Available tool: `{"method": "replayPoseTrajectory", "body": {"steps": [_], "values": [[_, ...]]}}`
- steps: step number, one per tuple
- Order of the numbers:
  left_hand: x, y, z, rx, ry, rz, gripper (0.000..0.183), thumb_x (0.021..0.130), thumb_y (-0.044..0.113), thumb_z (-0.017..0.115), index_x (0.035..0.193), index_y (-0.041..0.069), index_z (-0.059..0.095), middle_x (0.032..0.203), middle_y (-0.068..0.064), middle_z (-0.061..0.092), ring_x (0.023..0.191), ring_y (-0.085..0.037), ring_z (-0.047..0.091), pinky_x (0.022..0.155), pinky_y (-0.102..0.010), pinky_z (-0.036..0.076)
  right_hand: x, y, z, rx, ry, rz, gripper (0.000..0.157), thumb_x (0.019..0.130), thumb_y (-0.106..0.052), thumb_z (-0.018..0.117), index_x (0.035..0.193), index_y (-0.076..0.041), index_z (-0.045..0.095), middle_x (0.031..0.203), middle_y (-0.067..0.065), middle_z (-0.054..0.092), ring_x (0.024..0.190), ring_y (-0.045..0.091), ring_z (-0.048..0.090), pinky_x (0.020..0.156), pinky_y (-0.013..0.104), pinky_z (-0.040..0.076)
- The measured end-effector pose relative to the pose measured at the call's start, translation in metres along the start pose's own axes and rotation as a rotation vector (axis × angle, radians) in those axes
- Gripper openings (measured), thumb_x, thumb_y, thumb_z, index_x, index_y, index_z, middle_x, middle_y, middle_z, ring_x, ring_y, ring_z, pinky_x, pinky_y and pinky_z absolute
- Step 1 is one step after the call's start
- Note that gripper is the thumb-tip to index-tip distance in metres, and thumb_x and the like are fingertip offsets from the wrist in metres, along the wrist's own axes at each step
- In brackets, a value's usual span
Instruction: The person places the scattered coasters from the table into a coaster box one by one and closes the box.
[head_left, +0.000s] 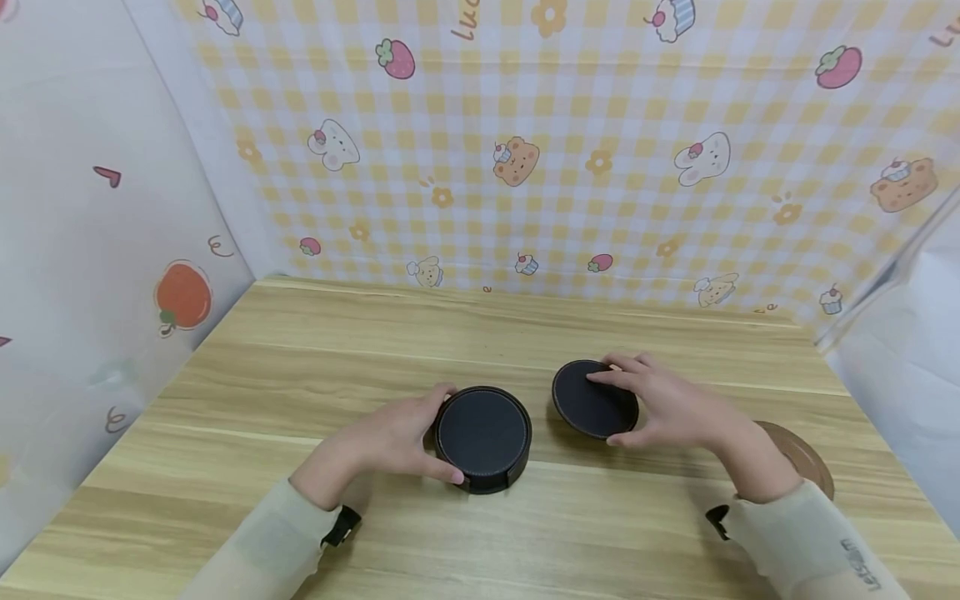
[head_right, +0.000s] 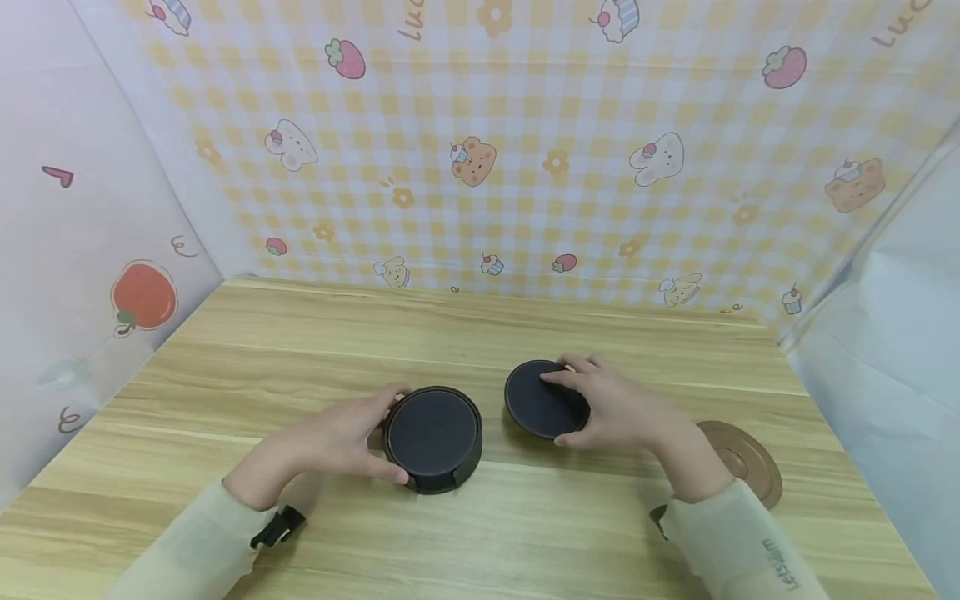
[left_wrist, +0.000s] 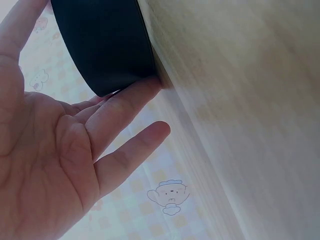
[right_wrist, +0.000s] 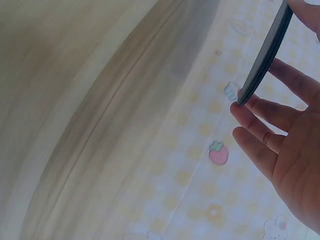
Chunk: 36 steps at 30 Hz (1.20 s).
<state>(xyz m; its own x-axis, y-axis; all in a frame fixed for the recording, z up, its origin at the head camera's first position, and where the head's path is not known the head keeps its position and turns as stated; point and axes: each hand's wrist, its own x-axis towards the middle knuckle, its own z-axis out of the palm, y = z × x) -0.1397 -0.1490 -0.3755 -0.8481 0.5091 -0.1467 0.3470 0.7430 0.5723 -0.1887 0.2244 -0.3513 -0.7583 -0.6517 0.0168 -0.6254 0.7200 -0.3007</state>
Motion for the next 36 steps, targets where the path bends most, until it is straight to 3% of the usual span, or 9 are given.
{"method": "replayPoseTrajectory", "body": {"steps": [21, 36], "values": [[0.001, 0.000, -0.002, 0.007, -0.013, -0.017, 0.105, 0.068, 0.062, 0.083, 0.147, 0.013, 0.035, 0.135, -0.008, 0.060, 0.120, -0.023, 0.060, 0.100, -0.043, 0.048, 0.038, -0.051, 0.012, 0.058, -0.117, -0.116, 0.077, 0.077, -0.044, 0.082, 0.144, -0.022, 0.052, 0.156, 0.013, 0.039, 0.136, 0.031, 0.041, 0.099, 0.047, 0.049], [0.002, -0.002, -0.001, 0.008, -0.015, 0.002, 0.106, 0.069, 0.062, 0.082, 0.147, 0.011, 0.033, 0.138, -0.009, 0.058, 0.120, -0.022, 0.060, 0.099, -0.043, 0.049, 0.059, -0.082, 0.025, 0.048, -0.128, -0.221, 0.076, 0.075, -0.045, 0.082, 0.142, -0.020, 0.055, 0.154, 0.012, 0.042, 0.129, 0.026, 0.045, 0.102, 0.042, 0.048]]}}
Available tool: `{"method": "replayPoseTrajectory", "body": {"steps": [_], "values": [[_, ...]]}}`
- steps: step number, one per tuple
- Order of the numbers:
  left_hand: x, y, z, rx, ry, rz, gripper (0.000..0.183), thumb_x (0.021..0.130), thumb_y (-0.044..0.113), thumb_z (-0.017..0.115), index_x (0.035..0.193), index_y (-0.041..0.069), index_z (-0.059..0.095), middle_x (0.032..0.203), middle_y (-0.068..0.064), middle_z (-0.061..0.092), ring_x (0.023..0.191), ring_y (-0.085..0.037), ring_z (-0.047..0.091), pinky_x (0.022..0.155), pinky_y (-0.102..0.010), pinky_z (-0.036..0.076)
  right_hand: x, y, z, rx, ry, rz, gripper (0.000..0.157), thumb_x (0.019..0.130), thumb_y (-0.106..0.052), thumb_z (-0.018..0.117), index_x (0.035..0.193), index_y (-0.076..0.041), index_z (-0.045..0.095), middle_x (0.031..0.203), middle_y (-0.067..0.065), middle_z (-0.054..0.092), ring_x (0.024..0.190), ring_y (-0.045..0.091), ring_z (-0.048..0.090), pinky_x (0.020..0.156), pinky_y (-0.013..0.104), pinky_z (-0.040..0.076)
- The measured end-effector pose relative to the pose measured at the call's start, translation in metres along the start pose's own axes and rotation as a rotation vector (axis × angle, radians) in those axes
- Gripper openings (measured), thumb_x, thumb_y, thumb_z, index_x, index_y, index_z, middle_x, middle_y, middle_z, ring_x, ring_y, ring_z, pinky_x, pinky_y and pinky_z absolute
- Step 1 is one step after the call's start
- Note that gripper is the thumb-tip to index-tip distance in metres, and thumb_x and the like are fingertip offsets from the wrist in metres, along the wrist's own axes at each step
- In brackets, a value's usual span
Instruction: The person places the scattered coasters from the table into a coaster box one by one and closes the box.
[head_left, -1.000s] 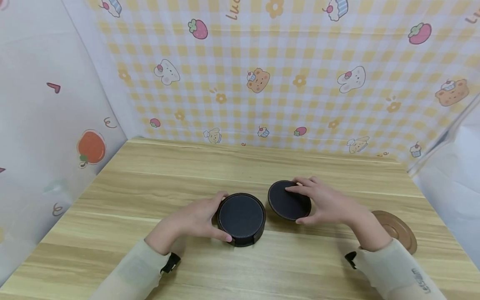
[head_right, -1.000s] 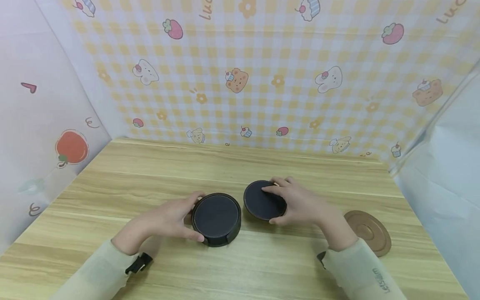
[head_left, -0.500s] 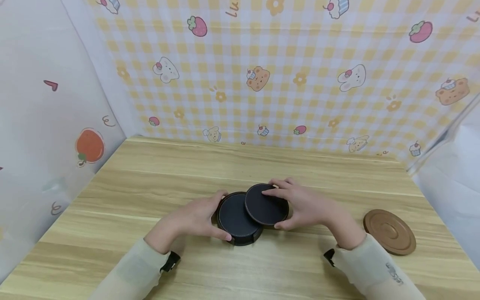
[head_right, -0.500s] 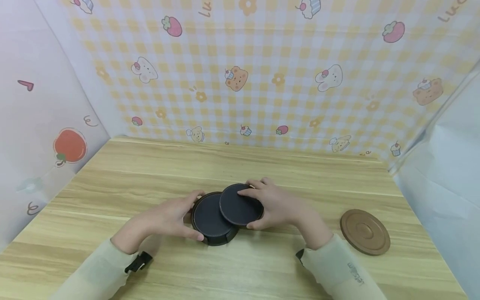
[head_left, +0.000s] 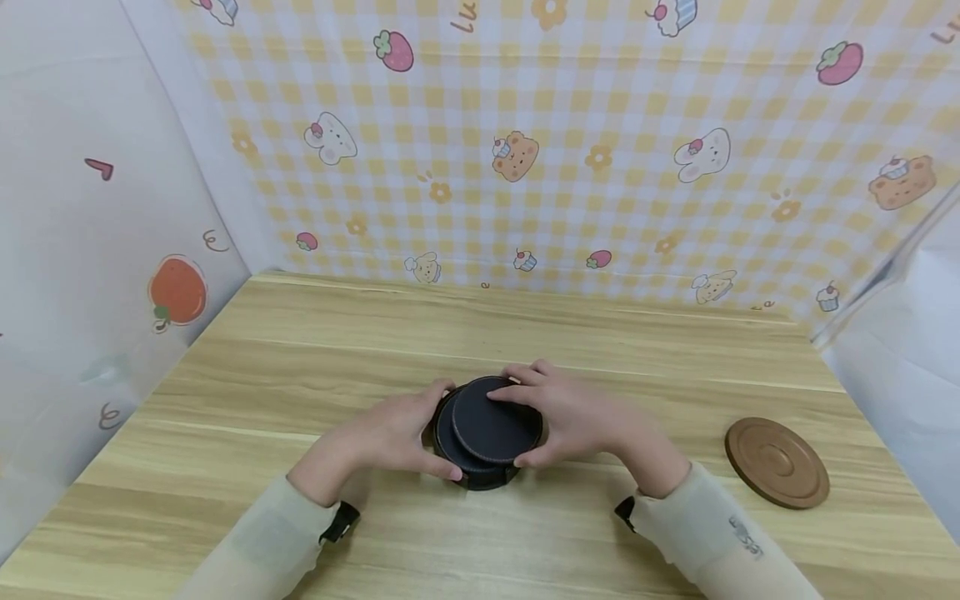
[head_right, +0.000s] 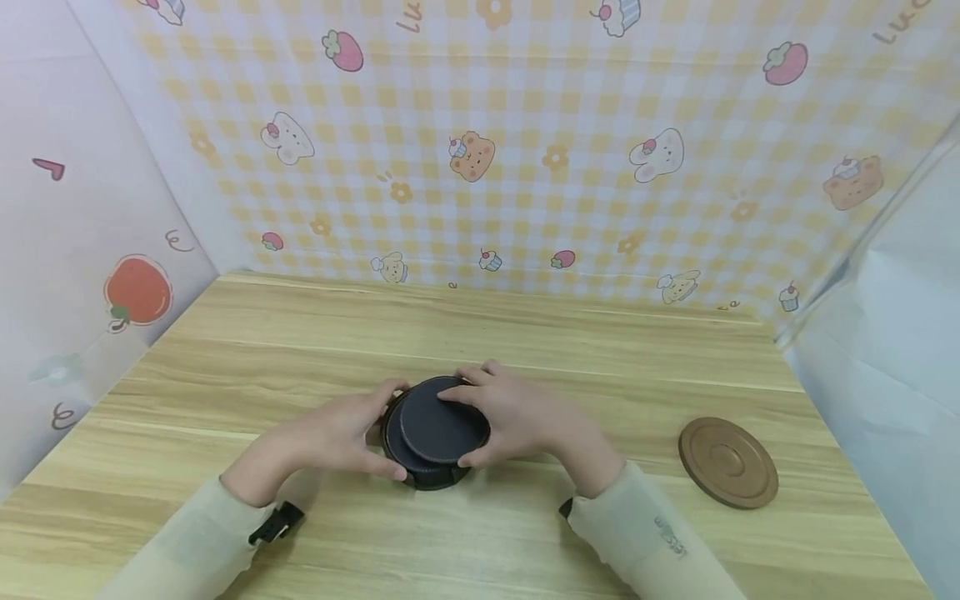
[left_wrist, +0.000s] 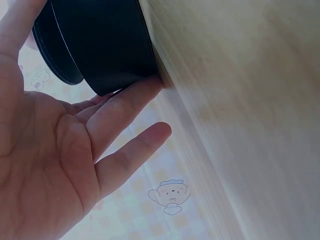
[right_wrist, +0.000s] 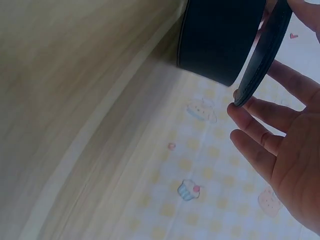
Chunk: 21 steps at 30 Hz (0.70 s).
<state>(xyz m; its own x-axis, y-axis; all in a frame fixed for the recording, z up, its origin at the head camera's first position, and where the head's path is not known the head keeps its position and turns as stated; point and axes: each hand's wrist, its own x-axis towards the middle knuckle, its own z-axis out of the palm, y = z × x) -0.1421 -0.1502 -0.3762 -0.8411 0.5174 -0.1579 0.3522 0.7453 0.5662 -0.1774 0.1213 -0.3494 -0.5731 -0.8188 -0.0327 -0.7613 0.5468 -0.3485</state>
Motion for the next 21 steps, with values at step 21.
{"method": "replayPoseTrajectory", "body": {"steps": [21], "values": [[-0.002, 0.001, -0.002, 0.004, -0.007, 0.021, 0.105, 0.071, 0.062, 0.081, 0.148, 0.011, 0.033, 0.135, -0.007, 0.060, 0.117, -0.018, 0.061, 0.098, -0.040, 0.050, 0.015, -0.013, 0.008, -0.040, -0.039, -0.013, 0.077, 0.076, -0.048, 0.080, 0.142, -0.018, 0.055, 0.154, 0.009, 0.042, 0.131, 0.024, 0.043, 0.101, 0.038, 0.049]]}}
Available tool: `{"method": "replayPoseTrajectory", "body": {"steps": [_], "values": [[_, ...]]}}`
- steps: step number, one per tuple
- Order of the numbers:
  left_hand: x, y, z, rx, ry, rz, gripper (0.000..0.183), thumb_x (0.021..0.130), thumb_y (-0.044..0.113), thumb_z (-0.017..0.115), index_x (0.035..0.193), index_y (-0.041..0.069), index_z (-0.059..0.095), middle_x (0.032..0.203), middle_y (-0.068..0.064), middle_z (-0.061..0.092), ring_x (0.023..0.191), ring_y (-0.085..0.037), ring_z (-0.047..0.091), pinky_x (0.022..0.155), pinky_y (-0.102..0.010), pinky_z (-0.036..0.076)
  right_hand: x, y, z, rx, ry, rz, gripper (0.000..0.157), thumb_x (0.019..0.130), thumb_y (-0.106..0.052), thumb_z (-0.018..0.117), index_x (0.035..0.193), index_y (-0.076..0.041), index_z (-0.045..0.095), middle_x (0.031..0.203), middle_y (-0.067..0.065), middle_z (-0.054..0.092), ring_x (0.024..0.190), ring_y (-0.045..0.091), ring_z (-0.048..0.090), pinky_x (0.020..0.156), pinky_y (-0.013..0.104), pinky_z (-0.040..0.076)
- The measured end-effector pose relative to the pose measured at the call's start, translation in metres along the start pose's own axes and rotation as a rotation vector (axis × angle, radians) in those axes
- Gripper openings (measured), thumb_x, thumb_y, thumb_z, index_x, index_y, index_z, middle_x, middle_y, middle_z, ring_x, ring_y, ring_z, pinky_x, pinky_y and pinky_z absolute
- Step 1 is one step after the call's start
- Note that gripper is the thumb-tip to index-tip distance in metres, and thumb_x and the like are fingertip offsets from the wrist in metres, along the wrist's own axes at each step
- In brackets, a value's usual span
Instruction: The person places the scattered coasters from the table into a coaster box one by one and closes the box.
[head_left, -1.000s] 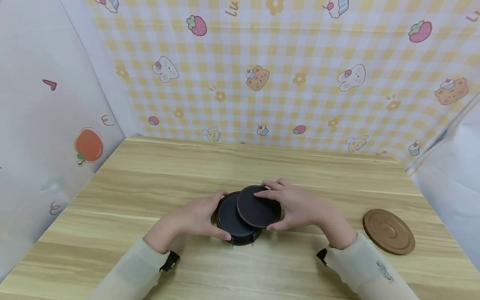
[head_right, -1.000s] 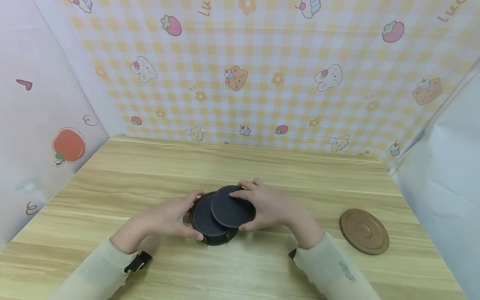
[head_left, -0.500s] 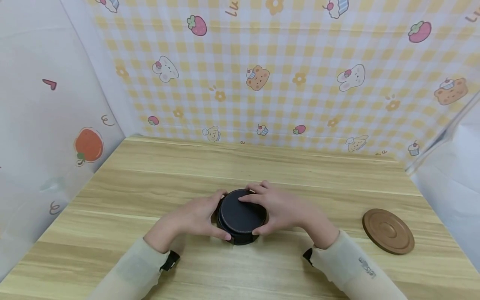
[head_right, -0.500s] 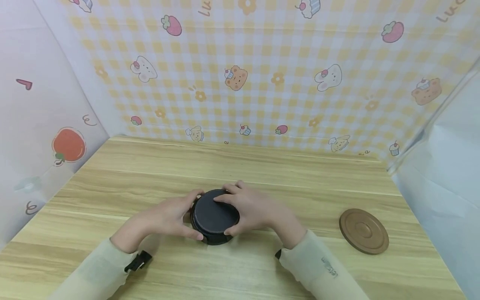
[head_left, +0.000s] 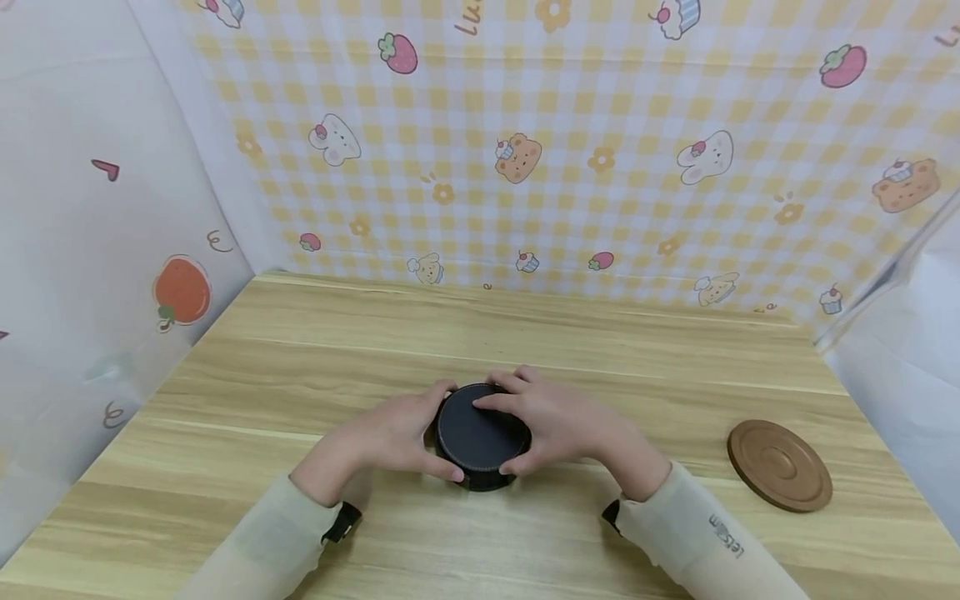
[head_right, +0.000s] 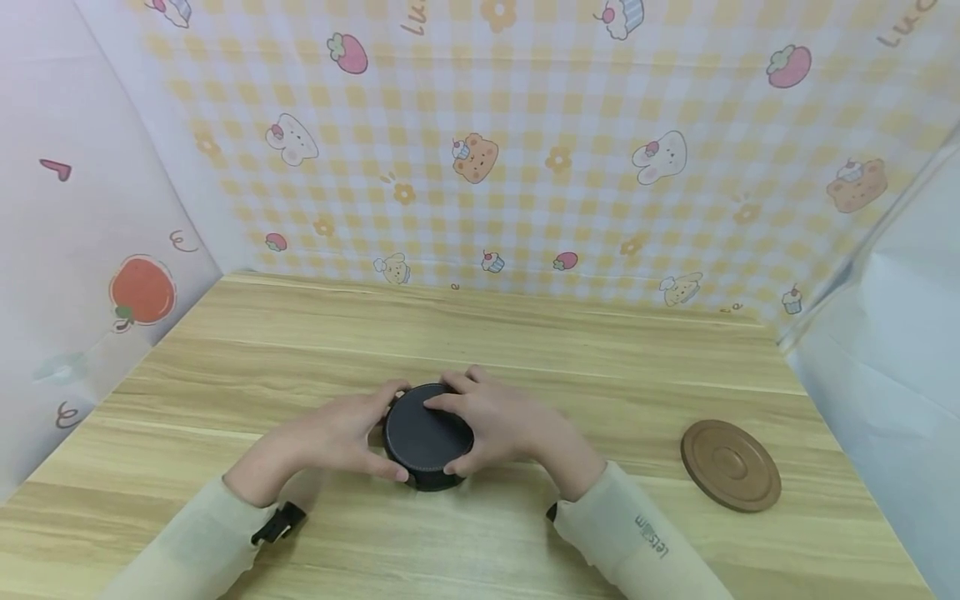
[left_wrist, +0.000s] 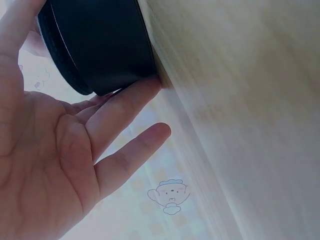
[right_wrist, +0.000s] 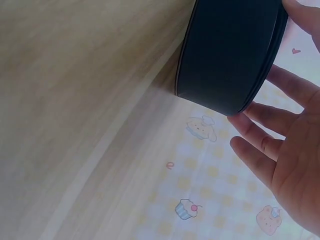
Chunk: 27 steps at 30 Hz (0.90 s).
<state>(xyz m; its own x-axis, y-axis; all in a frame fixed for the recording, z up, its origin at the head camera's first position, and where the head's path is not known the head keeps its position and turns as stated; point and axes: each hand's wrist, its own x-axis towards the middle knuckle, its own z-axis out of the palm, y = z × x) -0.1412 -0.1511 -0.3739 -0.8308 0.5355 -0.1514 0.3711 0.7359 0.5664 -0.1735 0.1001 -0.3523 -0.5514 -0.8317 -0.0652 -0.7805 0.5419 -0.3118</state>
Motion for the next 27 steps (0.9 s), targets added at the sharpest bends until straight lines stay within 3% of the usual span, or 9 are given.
{"method": "replayPoseTrajectory", "body": {"steps": [14, 27], "values": [[0.0007, -0.0016, 0.0011, -0.002, 0.002, -0.008, 0.105, 0.070, 0.062, 0.082, 0.148, 0.010, 0.034, 0.135, -0.008, 0.059, 0.116, -0.019, 0.061, 0.096, -0.040, 0.049, 0.0007, -0.0006, 0.0019, -0.027, 0.005, 0.017, 0.077, 0.077, -0.049, 0.080, 0.143, -0.019, 0.055, 0.155, 0.009, 0.040, 0.129, 0.024, 0.042, 0.101, 0.038, 0.048], [0.0013, -0.0015, 0.0016, -0.001, 0.000, -0.006, 0.104, 0.070, 0.062, 0.082, 0.147, 0.011, 0.034, 0.133, -0.007, 0.060, 0.114, -0.018, 0.061, 0.095, -0.040, 0.050, -0.0017, 0.0020, 0.0044, 0.027, 0.009, 0.029, 0.077, 0.078, -0.049, 0.081, 0.142, -0.017, 0.055, 0.156, 0.009, 0.040, 0.131, 0.025, 0.041, 0.102, 0.039, 0.048]]}}
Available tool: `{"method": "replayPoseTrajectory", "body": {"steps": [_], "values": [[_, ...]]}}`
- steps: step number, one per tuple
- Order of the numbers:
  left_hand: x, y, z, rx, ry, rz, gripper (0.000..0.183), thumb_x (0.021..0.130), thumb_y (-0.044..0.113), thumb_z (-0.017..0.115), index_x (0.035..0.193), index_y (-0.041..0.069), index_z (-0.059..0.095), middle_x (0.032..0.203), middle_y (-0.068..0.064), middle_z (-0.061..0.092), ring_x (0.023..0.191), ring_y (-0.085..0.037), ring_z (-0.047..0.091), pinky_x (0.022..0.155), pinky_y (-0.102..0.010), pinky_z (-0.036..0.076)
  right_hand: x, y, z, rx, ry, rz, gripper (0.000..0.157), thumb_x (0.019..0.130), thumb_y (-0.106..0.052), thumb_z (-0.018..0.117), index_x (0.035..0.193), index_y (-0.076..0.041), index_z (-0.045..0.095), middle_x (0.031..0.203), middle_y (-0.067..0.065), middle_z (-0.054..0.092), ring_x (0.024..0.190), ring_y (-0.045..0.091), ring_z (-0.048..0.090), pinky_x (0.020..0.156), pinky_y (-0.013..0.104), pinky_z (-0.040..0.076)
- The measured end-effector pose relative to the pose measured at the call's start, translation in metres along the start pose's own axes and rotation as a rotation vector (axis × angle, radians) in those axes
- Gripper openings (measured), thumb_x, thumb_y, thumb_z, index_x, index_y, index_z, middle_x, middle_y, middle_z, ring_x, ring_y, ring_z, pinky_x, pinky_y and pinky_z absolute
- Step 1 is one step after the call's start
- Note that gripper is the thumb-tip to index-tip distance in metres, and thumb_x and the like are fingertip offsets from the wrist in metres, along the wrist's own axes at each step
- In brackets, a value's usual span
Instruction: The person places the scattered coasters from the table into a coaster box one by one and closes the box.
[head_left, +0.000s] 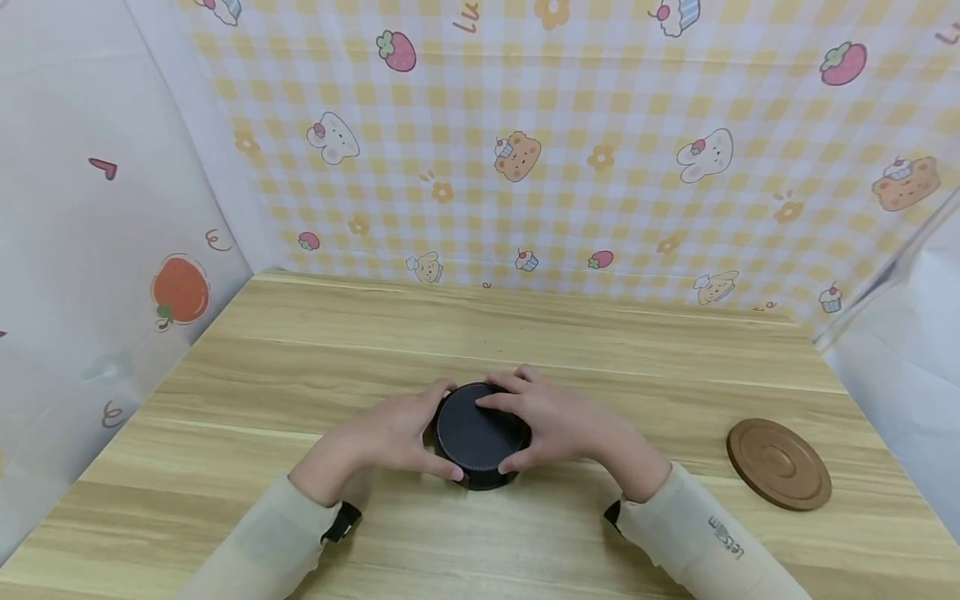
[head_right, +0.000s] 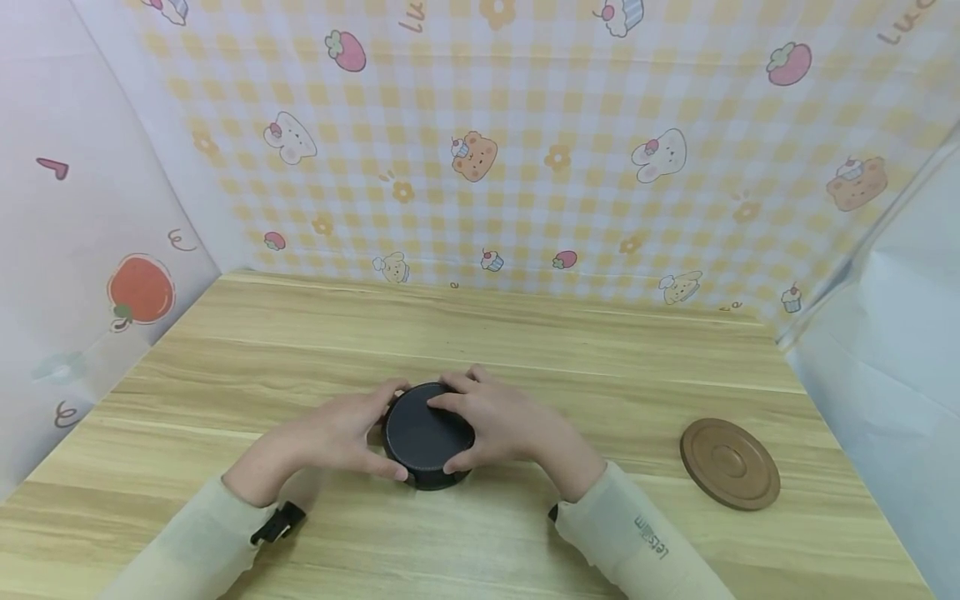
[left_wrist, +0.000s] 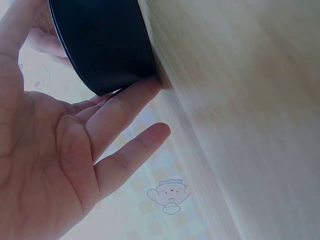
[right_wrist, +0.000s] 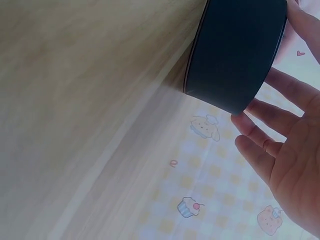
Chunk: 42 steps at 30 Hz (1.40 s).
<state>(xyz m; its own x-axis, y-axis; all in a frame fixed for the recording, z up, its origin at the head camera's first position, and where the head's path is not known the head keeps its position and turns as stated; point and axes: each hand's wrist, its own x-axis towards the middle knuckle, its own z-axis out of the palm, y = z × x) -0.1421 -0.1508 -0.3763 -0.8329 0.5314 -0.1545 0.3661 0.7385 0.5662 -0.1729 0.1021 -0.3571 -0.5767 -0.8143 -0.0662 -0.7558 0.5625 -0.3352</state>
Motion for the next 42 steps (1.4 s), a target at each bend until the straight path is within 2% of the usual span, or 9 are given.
{"method": "replayPoseTrajectory", "body": {"steps": [10, 18, 26, 33, 42], "values": [[-0.001, 0.001, 0.000, -0.006, -0.001, -0.013, 0.107, 0.070, 0.062, 0.082, 0.149, 0.011, 0.033, 0.139, -0.010, 0.058, 0.121, -0.023, 0.060, 0.099, -0.043, 0.049, -0.006, 0.006, 0.000, 0.041, 0.021, -0.033, 0.076, 0.080, -0.044, 0.082, 0.143, -0.013, 0.053, 0.156, 0.011, 0.040, 0.134, 0.029, 0.041, 0.103, 0.043, 0.048], [-0.001, 0.001, 0.001, -0.001, 0.015, -0.021, 0.106, 0.068, 0.061, 0.084, 0.148, 0.011, 0.034, 0.138, -0.009, 0.059, 0.122, -0.024, 0.060, 0.100, -0.045, 0.048, -0.025, 0.017, -0.005, 0.038, 0.035, 0.011, 0.077, 0.079, -0.041, 0.083, 0.144, -0.013, 0.052, 0.156, 0.013, 0.041, 0.140, 0.035, 0.039, 0.106, 0.049, 0.045], [-0.001, 0.001, 0.001, 0.013, 0.029, -0.017, 0.106, 0.067, 0.060, 0.085, 0.147, 0.011, 0.035, 0.137, -0.009, 0.060, 0.121, -0.025, 0.060, 0.101, -0.046, 0.048, -0.052, 0.032, -0.007, -0.001, 0.048, 0.044, 0.078, 0.081, -0.040, 0.081, 0.146, -0.010, 0.049, 0.155, 0.015, 0.043, 0.142, 0.036, 0.040, 0.109, 0.053, 0.041], [-0.002, 0.001, 0.001, 0.013, 0.027, -0.020, 0.106, 0.067, 0.060, 0.084, 0.148, 0.012, 0.035, 0.138, -0.009, 0.059, 0.123, -0.026, 0.059, 0.101, -0.047, 0.048, -0.080, 0.044, -0.009, -0.029, 0.108, 0.087, 0.075, 0.081, -0.039, 0.081, 0.143, -0.009, 0.053, 0.150, 0.015, 0.048, 0.137, 0.035, 0.046, 0.105, 0.053, 0.044], [-0.002, 0.001, 0.001, 0.018, 0.022, -0.027, 0.106, 0.067, 0.061, 0.084, 0.147, 0.012, 0.035, 0.137, -0.009, 0.059, 0.122, -0.026, 0.060, 0.101, -0.047, 0.048, -0.125, 0.064, -0.011, -0.025, 0.181, 0.172, 0.071, 0.083, -0.040, 0.079, 0.142, -0.011, 0.053, 0.150, 0.014, 0.048, 0.136, 0.037, 0.046, 0.099, 0.054, 0.048]]}}
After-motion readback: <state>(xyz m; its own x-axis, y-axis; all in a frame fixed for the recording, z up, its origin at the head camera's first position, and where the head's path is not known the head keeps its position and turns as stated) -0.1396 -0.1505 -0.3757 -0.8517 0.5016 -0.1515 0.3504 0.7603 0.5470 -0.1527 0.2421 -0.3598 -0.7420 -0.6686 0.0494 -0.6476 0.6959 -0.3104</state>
